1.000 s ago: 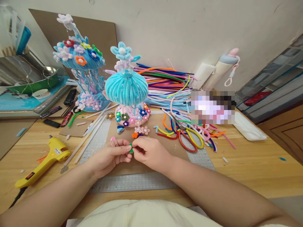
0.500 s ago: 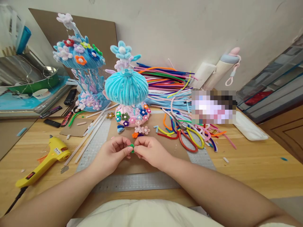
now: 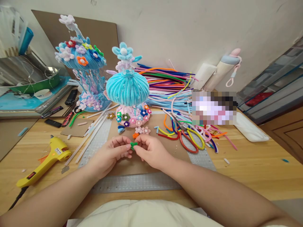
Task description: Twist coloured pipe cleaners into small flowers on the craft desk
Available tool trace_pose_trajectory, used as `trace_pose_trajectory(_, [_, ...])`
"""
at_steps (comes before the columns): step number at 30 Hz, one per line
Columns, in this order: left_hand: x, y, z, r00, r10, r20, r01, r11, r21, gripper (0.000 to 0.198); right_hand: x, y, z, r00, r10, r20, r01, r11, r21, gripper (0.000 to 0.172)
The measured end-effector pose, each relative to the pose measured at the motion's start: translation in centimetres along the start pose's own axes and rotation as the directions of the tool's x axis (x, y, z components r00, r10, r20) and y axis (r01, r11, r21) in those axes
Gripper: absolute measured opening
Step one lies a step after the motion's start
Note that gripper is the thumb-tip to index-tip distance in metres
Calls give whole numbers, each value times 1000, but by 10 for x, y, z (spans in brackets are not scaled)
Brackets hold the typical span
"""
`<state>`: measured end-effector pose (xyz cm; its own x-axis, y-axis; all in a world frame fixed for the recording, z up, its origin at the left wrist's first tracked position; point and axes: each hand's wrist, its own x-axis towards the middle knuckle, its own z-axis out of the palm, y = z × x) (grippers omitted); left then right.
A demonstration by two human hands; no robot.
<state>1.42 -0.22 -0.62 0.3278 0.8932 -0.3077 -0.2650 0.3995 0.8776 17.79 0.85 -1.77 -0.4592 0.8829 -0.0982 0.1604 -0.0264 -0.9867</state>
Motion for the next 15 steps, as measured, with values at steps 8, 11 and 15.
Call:
trace_pose_trajectory(8, [-8,4,4,929,366,-50,-323,870,373,5,-2,-7,2,996,-69,-48,77,979,189,14])
trace_pose_trajectory(11, [-13,8,1,822,565,66,-491,647,583,8,-4,-9,0,1000,-2,5,0,921,389,15])
trace_pose_trajectory(15, [-15,10,-1,810,562,170,-508,526,682,17,-5,-7,0,966,137,219,-228,851,474,21])
